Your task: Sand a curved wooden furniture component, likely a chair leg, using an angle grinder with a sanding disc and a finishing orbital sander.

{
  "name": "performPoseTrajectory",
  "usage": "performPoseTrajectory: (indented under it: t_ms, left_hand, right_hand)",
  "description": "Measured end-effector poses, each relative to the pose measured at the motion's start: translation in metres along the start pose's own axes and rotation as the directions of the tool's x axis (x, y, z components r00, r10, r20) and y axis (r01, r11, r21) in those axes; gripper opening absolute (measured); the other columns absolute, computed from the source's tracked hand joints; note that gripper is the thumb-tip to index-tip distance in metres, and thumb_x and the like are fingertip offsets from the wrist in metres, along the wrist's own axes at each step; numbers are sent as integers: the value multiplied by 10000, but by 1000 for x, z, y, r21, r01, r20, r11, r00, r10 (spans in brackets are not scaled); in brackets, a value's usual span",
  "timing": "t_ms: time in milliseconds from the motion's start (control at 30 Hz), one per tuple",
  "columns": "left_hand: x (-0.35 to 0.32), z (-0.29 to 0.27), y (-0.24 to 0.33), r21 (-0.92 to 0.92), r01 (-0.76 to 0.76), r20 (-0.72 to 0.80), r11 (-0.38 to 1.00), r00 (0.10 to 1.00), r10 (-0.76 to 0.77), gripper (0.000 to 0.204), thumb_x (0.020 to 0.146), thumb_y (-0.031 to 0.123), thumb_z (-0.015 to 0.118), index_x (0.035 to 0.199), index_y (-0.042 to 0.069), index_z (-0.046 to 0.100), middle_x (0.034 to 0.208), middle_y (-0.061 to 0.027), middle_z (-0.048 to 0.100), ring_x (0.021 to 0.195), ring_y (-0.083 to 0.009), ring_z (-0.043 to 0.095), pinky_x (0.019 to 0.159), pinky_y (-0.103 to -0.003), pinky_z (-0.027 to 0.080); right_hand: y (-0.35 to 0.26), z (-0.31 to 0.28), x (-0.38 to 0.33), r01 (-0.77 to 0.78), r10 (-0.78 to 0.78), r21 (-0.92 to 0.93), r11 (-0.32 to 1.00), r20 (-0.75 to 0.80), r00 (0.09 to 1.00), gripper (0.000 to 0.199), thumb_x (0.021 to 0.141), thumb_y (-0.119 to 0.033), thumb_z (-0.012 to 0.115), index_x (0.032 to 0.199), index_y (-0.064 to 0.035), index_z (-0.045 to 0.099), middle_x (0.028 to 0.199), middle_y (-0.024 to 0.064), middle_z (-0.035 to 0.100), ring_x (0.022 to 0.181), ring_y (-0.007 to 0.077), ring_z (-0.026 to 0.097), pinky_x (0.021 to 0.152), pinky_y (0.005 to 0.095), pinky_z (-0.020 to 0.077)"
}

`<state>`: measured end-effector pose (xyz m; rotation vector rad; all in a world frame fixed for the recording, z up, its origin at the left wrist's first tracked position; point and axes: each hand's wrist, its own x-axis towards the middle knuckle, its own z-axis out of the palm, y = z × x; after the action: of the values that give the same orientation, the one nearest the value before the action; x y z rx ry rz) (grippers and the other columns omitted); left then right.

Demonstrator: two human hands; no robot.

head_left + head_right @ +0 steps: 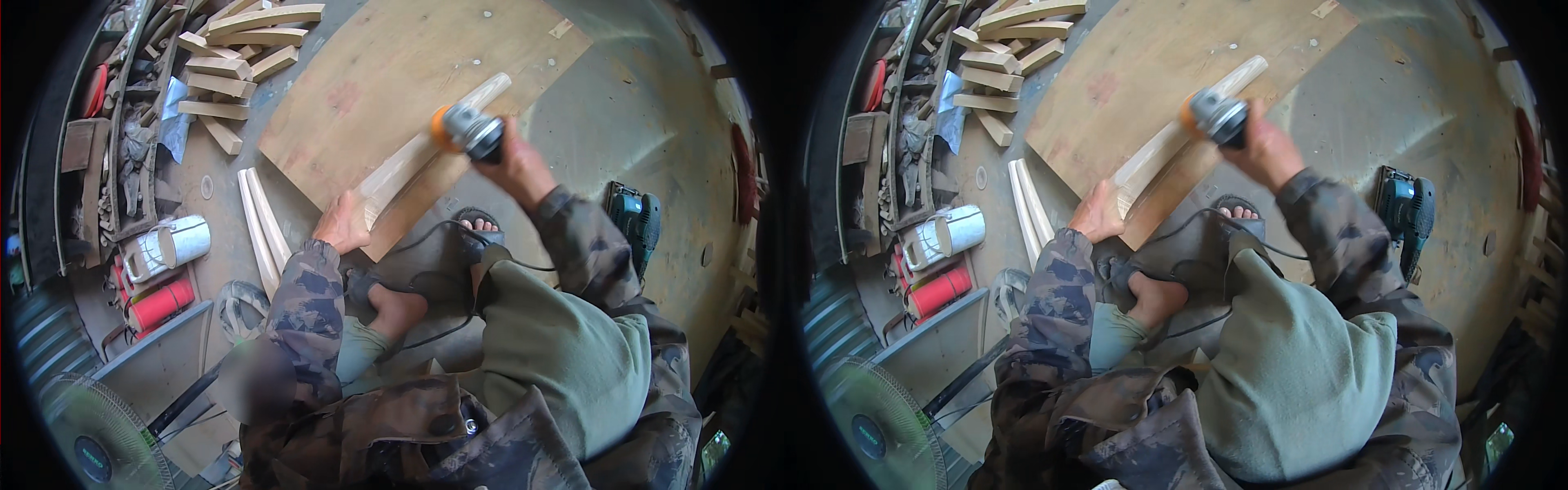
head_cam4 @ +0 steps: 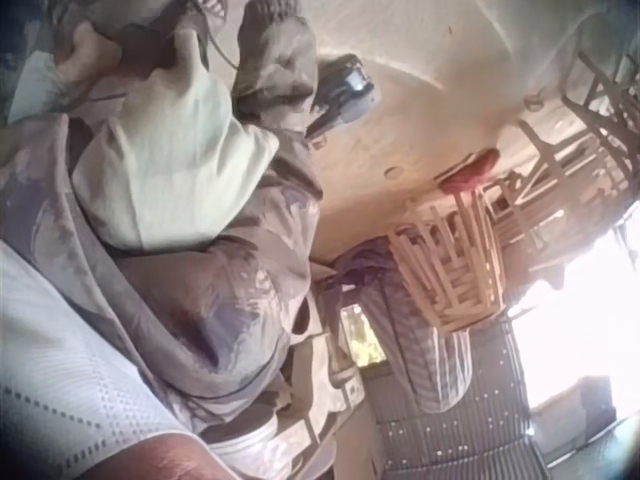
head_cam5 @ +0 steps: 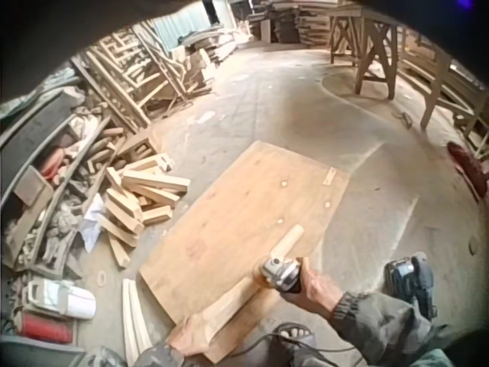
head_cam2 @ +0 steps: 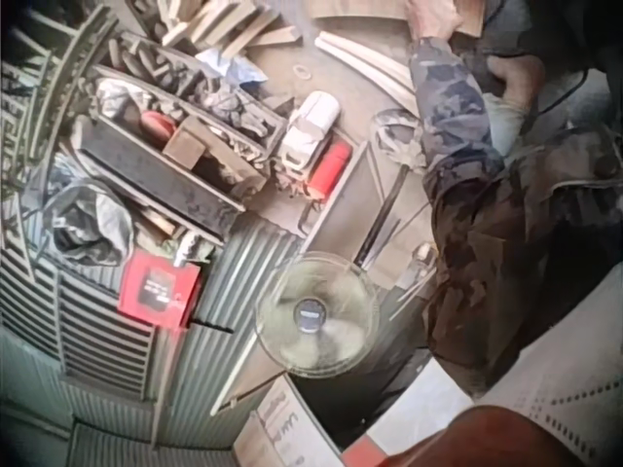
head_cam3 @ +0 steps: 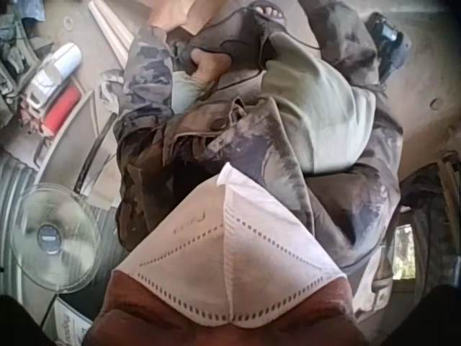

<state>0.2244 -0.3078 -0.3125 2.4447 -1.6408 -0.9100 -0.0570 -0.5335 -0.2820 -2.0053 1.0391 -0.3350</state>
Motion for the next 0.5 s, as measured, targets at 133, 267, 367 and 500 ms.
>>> performPoseTrajectory:
  t_ms: [133,267,367,500]
  left_hand:
    - [3,-3,2,-34,37,77,999,996,-34,717,559,220,743,1148,-24,416,1121,-283,528,1098,-435,502,946,-456,436]
    - [5,-3,0,-41,-2,88,999,996,6,755,556,238,757,1182,-22,424,1134,-278,532,1101,-426,511,939,-451,443]
    - [7,-19,0,-169,5,191,986,981,28,820,561,237,769,1260,-5,416,1147,-240,545,1126,-378,524,955,-424,438]
    - [7,-37,-3,-304,70,301,950,953,26,845,602,194,766,1346,40,396,1156,-140,557,1124,-253,526,986,-364,410]
  right_hand:
    - [54,-43,38,-94,57,-145,985,-242,969,669,746,-336,756,1166,13,370,919,293,642,880,441,644,741,455,520]
    - [60,-42,37,-115,97,-50,992,-276,956,668,741,-351,765,1139,18,375,912,290,643,869,441,646,718,457,525]
    - [26,3,10,-15,16,9,1000,-159,987,579,766,-285,748,1120,-39,363,810,278,630,758,463,629,628,491,514]
    - [-37,60,-27,147,-158,88,985,136,978,568,758,-268,734,1152,-56,384,877,242,614,815,429,621,700,482,505]
